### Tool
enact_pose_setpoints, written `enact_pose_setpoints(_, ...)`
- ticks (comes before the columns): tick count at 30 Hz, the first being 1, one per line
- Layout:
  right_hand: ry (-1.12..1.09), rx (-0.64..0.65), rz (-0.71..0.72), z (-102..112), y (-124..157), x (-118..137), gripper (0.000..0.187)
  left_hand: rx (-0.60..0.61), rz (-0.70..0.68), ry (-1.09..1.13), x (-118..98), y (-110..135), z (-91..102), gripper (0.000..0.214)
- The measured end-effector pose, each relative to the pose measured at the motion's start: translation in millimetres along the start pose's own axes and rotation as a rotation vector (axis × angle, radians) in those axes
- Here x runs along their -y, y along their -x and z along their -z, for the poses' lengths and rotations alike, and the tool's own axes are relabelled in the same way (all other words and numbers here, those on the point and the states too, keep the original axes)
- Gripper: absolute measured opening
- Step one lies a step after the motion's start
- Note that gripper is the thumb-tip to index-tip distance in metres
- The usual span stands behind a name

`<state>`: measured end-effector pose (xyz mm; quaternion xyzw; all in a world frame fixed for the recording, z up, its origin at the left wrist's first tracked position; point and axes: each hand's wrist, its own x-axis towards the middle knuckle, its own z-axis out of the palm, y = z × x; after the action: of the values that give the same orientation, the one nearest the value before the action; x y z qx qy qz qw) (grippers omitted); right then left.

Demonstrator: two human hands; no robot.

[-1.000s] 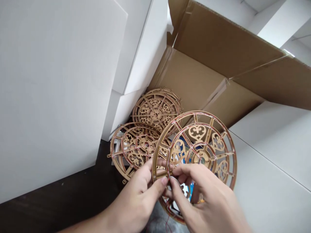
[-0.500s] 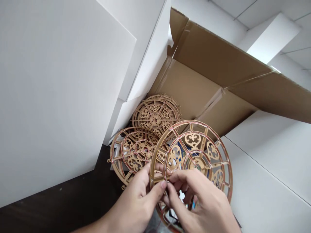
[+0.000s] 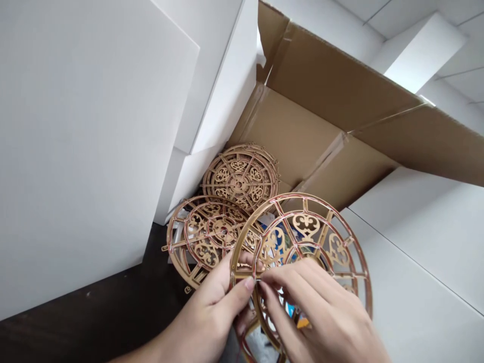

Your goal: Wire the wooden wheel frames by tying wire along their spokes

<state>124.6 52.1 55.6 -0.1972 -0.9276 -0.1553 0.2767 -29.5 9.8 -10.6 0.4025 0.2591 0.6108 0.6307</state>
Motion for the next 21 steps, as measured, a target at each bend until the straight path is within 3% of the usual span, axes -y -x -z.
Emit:
enact_pose_setpoints(3, -0.018, 0.023, -0.020, -0.2, -2.2, 2.5, 0.007, -0.037, 0.038, 0.026, -4.8, 2.0, -2.4, 0.032)
enact_pose_setpoints(8, -0.050, -0.050, -0.121, -0.9, -3.3, 6.5, 0.010, -0.027, 0.067, 0.021, -12.7, 3.7, -7.6, 0.045)
enact_pose_setpoints(13, -0.005, -0.012, -0.178, 0.6, -8.3, 10.7, 0.005, -0.095, 0.040, -0.026, -8.6, 2.6, -7.9, 0.034)
enact_pose_setpoints(17, 0.014, -0.020, -0.080, 1.2, -6.6, 14.0, 0.007, -0.121, 0.024, -0.075, -10.6, 2.6, -6.8, 0.025)
enact_pose_setpoints(21, 0.020, 0.037, -0.013, 5.1, -2.2, 14.4, 0.013, -0.140, 0.070, -0.072, -12.3, 3.1, -7.2, 0.034)
